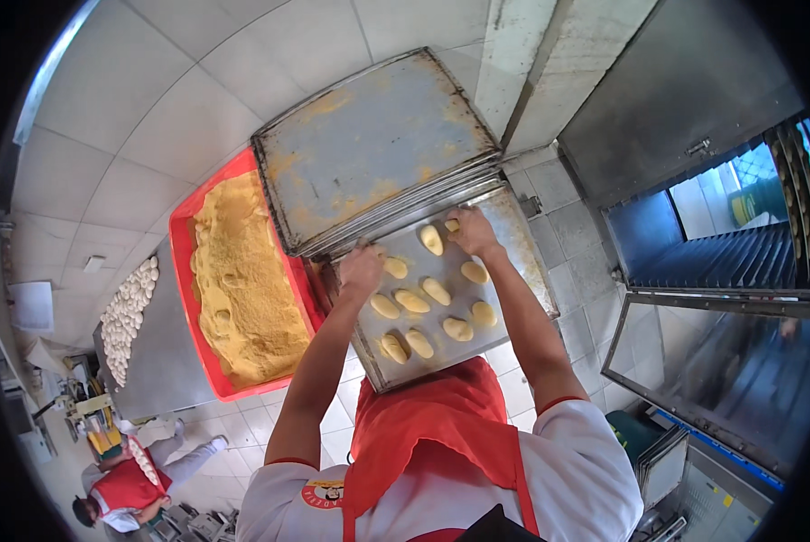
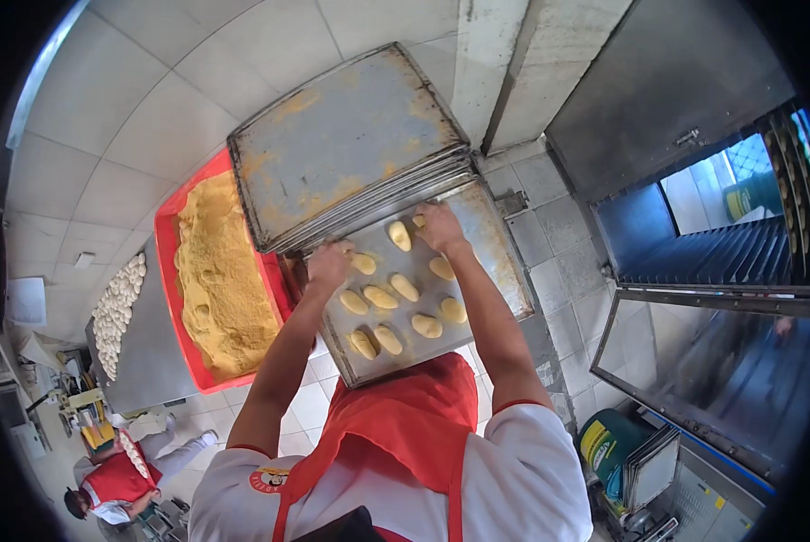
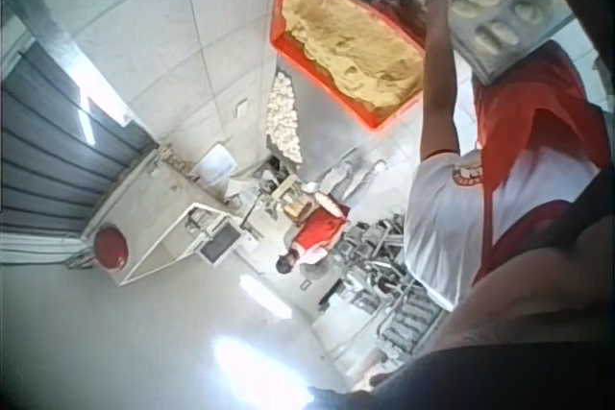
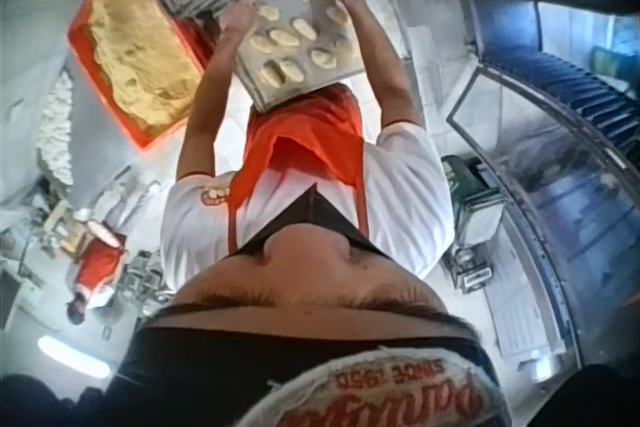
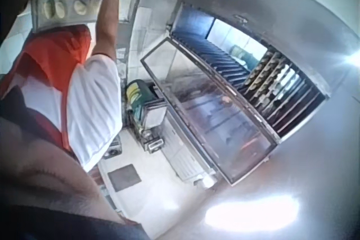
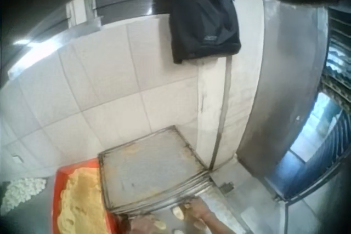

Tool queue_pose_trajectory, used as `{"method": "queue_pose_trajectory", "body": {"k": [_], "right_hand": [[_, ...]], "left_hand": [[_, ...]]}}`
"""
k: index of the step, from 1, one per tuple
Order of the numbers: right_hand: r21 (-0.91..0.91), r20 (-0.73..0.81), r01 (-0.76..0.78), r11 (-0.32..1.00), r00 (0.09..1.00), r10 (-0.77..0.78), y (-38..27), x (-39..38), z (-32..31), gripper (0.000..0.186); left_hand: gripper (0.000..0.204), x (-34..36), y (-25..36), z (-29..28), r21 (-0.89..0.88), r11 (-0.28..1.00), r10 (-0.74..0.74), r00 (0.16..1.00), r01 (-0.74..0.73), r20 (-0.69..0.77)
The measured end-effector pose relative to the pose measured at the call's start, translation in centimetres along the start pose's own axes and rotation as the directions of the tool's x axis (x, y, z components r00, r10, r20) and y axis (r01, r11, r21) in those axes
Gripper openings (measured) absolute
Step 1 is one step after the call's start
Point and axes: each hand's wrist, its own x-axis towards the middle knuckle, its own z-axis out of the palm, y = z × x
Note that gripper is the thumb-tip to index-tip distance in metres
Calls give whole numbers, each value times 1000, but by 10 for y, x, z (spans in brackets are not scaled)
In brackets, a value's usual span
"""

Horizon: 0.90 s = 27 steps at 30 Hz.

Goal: The person coats pieces of dough in cornmeal from a red bin, arranges them onto a metal tray, and then places the loaded tray into an industrial oven rack.

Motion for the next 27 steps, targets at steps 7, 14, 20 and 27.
{"method": "queue_pose_trajectory", "body": {"k": [7,14,20,27], "right_hand": [[963,95,-117,243,990,102,-19,-28,-39,27],[757,13,-210,619,952,306,33,-14,-39,26],[67,-334,189,980,929,-157,71,-22,-27,20],[347,-72,-52,936,994,82,34,-21,-34,26]], "left_hand": [[51,24,103,5,-999,39,160,987,-28,-22],[50,45,77,42,28,981,193,981,-193,-30],[33,36,147,30,11,985,169,966,-170,-197],[38,63,119,53,32,965,261,959,-259,-111]]}}
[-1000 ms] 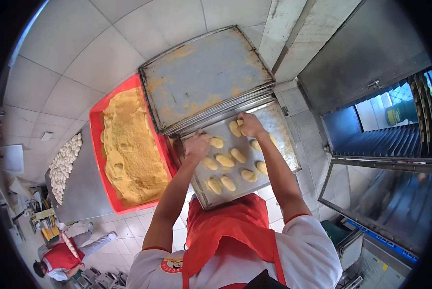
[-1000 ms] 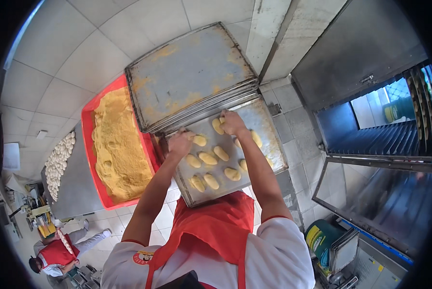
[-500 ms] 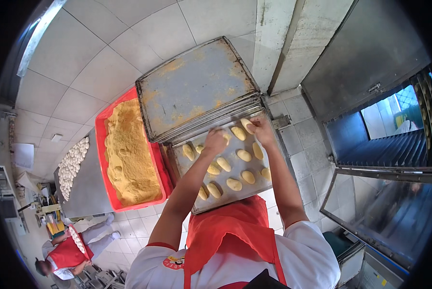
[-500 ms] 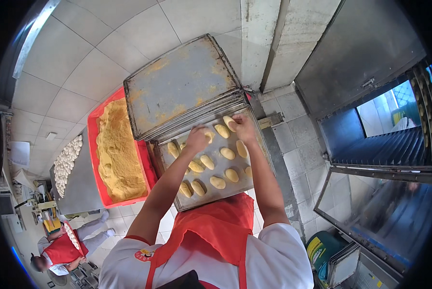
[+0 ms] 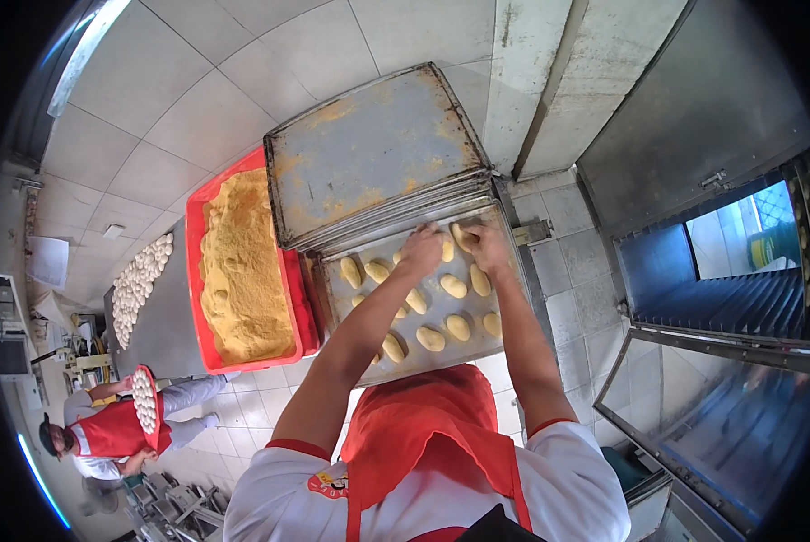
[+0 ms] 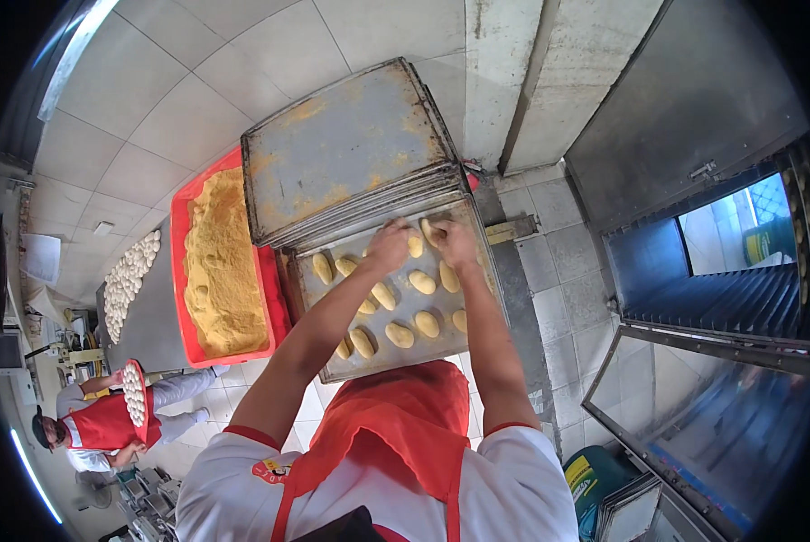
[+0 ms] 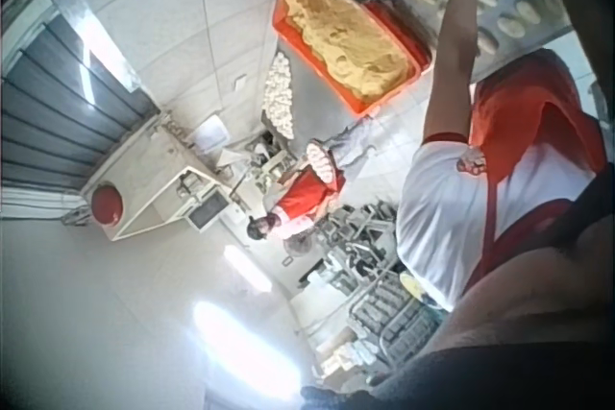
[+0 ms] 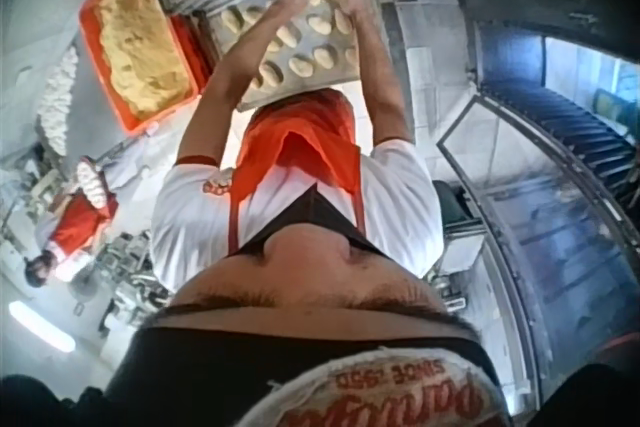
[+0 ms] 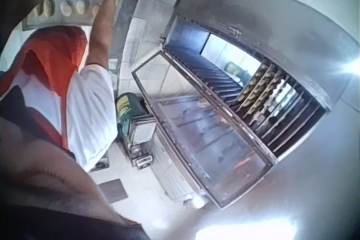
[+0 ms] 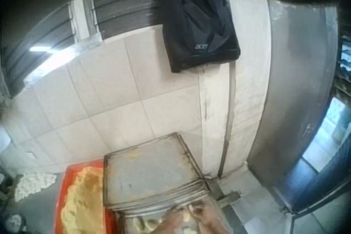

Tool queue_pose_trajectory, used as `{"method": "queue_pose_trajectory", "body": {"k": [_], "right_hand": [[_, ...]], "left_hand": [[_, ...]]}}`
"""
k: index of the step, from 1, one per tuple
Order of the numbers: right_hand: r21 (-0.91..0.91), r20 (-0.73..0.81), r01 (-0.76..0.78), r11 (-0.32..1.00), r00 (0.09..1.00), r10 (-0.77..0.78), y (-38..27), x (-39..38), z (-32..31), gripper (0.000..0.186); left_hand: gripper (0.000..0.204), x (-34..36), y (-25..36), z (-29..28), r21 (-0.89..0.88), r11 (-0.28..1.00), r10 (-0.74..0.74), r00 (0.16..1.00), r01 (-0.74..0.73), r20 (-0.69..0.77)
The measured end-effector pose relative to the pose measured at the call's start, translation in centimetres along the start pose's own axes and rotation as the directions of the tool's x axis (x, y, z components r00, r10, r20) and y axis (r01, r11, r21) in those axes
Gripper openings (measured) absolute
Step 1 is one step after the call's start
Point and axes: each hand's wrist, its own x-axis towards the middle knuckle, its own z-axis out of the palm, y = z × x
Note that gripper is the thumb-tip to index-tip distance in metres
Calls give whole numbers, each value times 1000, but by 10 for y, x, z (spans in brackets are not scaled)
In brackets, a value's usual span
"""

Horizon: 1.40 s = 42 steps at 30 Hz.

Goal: The person coats pieces of dough in cornmeal from a red bin, arranges them onto a metal tray, and then places the loaded tray into an industrial oven rack.

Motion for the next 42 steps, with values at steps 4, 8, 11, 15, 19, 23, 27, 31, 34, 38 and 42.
{"method": "queue_pose_trajectory", "body": {"k": [4,8,11,15,19,23,27,31,34,38,42], "right_hand": [[-112,-34,85,990,995,-90,26,2,-13,30],[9,-265,-36,999,963,37,35,-58,-43,30],[27,-318,-257,966,914,252,74,-140,-64,31],[52,-365,-288,956,886,287,73,-215,-67,29],[78,-308,-334,939,888,341,81,-205,-65,31],[-131,-184,-359,924,925,333,78,-184,-69,41],[-179,-183,-449,876,890,419,91,-181,-85,58],[-173,-28,-492,853,868,495,57,-200,-78,84],[-168,39,-507,846,854,519,44,-231,-65,93],[7,-21,-503,864,864,503,83,-277,-66,87],[264,5,-459,849,880,474,108,-313,-84,60]], "left_hand": [[37,-34,36,-34,-48,999,-9,971,-2,-238],[44,-138,-10,-48,-310,946,-226,879,95,-420],[42,-246,-63,-18,-335,890,-435,797,310,-419],[47,-331,-67,29,-555,540,-758,652,632,4],[58,-346,-76,72,-813,336,-763,644,475,60],[51,-351,-81,59,-793,446,-735,675,416,-59],[52,-354,-64,57,-927,302,-565,825,220,11],[34,-393,-43,110,-978,-196,-771,605,69,197],[22,-416,-3,148,-669,-737,-447,810,-94,379],[26,-389,72,124,-691,-722,-353,854,12,383],[29,-368,71,158,-831,-556,-384,892,-15,240]]}}
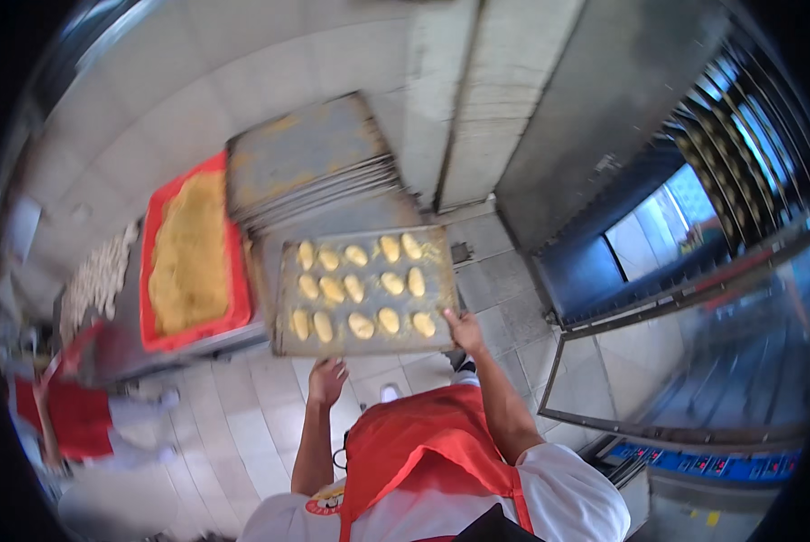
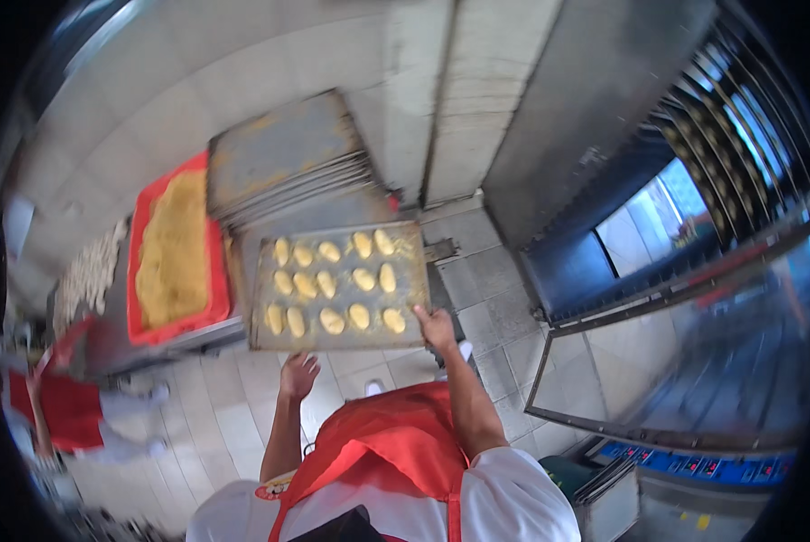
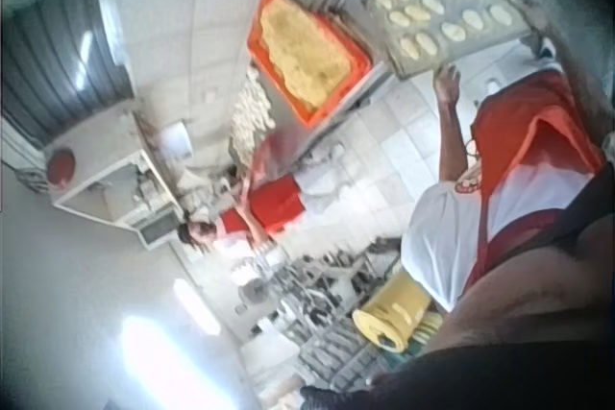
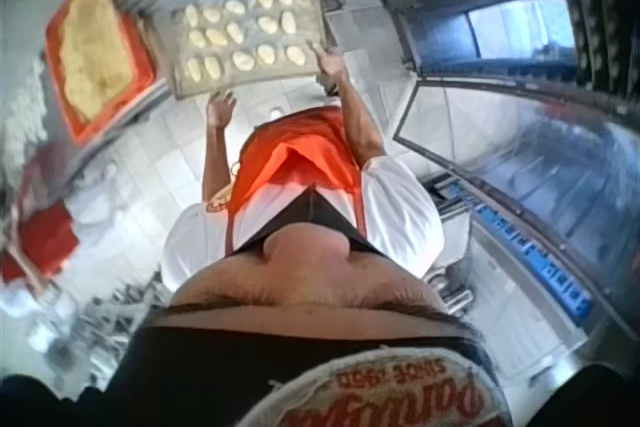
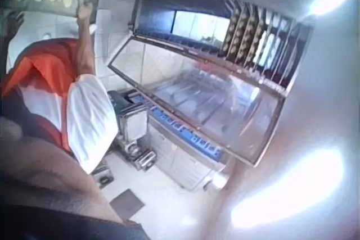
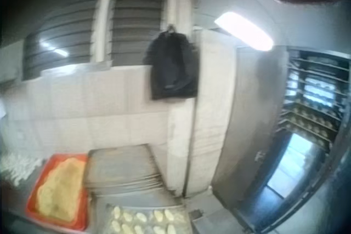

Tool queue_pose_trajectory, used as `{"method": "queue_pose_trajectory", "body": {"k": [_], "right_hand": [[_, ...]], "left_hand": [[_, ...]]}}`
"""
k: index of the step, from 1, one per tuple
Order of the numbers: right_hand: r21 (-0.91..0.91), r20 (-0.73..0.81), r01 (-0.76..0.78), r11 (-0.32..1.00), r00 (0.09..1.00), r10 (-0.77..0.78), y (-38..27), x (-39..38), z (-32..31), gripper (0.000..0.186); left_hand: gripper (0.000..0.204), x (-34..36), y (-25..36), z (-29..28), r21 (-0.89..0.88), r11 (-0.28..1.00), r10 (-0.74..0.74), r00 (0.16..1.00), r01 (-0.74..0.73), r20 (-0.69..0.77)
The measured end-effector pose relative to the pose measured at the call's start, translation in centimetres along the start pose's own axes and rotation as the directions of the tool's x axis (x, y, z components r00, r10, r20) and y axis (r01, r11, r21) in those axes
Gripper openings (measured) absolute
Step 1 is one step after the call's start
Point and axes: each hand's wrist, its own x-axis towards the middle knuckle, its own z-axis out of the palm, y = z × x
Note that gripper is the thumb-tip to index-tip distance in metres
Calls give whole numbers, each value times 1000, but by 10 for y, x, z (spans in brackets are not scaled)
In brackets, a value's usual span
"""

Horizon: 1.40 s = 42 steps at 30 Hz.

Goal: The person coats pieces of dough in cornmeal from a red bin, arranges them onto a metal tray, and then places the loaded tray into an industrial oven rack.

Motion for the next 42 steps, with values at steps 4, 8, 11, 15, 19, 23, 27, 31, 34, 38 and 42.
{"method": "queue_pose_trajectory", "body": {"k": [4,8,11,15,19,23,27,31,34,38,42], "right_hand": [[96,-73,-16,995,997,23,16,-9,-57,58],[10,-248,-33,999,968,34,36,-38,-158,62],[248,-311,-187,951,914,261,1,-85,-246,53],[343,-503,-93,935,823,266,-9,-110,-342,37],[409,-669,111,906,711,215,-31,-112,-428,33],[404,-764,215,889,614,199,-35,-102,-495,32],[425,-831,344,837,516,210,-51,-83,-536,30],[469,-840,405,785,480,254,-53,-60,-576,31],[472,-853,407,782,435,288,-42,-39,-596,34],[571,-797,330,752,441,412,-31,-13,-634,41],[686,-727,646,334,588,356,-20,23,-684,52]], "left_hand": [[30,14,-20,35,397,911,84,993,-108,77],[23,13,-32,169,371,928,-11,993,-34,119],[14,39,-56,265,411,898,-3,929,-160,369],[17,97,-102,378,493,777,3,786,-391,618],[17,139,-150,514,464,814,-54,751,-349,658],[19,167,-174,626,403,817,-85,606,-412,791],[23,190,-191,702,406,805,-131,538,-432,833],[22,216,-220,757,394,813,-162,482,-429,861],[21,228,-230,784,385,811,-164,459,-441,873],[20,240,-257,826,421,825,-210,486,-378,848],[17,280,-305,874,494,760,-294,456,-421,840]]}}
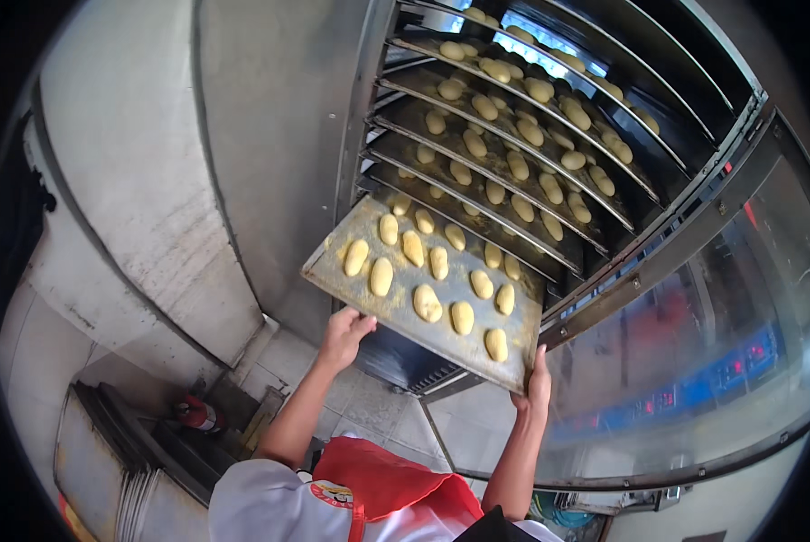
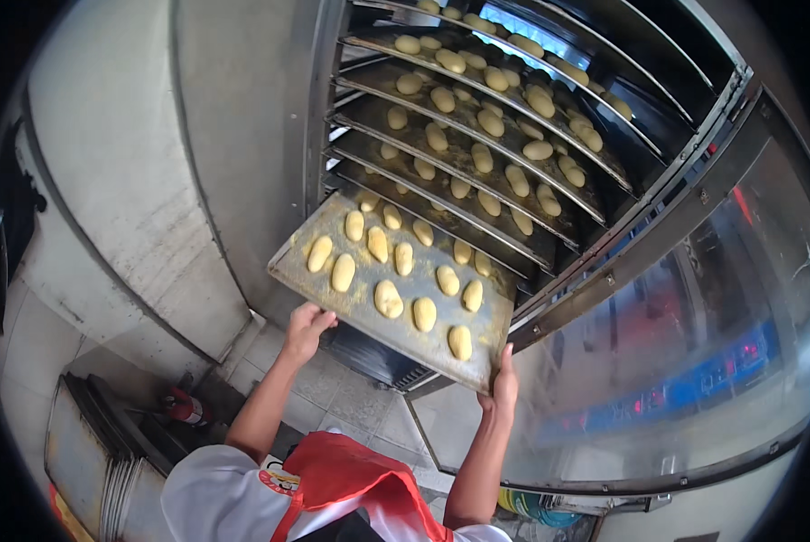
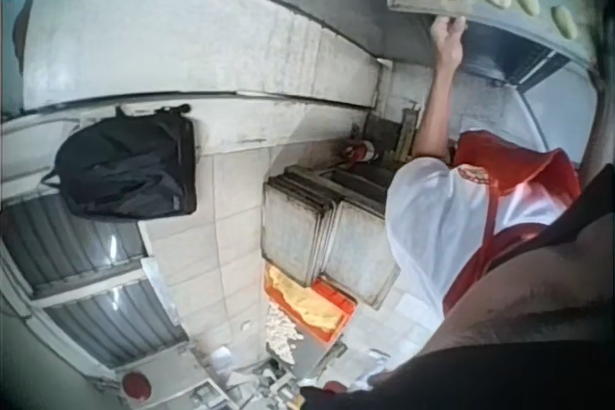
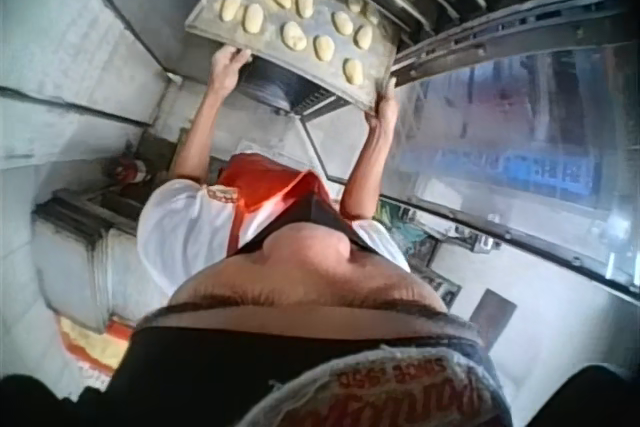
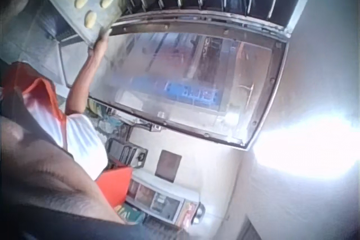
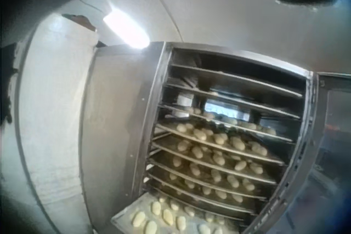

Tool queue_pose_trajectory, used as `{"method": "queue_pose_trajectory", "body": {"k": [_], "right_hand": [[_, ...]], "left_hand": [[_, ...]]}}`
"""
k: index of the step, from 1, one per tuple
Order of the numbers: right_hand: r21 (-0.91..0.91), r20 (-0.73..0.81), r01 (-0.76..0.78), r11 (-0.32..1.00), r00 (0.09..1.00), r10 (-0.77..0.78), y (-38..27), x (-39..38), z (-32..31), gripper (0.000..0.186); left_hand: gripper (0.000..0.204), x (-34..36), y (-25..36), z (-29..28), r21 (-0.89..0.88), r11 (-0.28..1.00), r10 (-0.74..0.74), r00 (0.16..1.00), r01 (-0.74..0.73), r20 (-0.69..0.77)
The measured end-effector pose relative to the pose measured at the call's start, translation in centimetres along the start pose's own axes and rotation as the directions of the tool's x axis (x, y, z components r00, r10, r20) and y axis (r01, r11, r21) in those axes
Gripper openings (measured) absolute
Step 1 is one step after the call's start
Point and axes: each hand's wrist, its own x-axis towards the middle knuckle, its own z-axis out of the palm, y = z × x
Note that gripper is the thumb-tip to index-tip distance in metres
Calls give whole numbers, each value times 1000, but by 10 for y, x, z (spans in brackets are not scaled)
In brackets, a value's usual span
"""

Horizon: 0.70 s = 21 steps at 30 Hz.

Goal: The person coats pieces of dough in cornmeal from a red bin, arranges them onto a metal tray, and then places the loaded tray into an industrial oven rack.

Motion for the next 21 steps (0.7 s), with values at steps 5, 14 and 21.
{"method": "queue_pose_trajectory", "body": {"k": [5,14,21], "right_hand": [[-87,-189,113,990,974,-128,15,-5,-33,51],[-58,-457,-66,996,889,32,65,-141,-147,46],[-29,-324,-190,981,930,171,96,-183,-165,36]], "left_hand": [[17,70,-20,5,19,997,76,997,-77,8],[26,176,-55,50,-158,986,-49,999,50,5],[33,73,-75,114,929,370,-186,979,-8,82]]}}
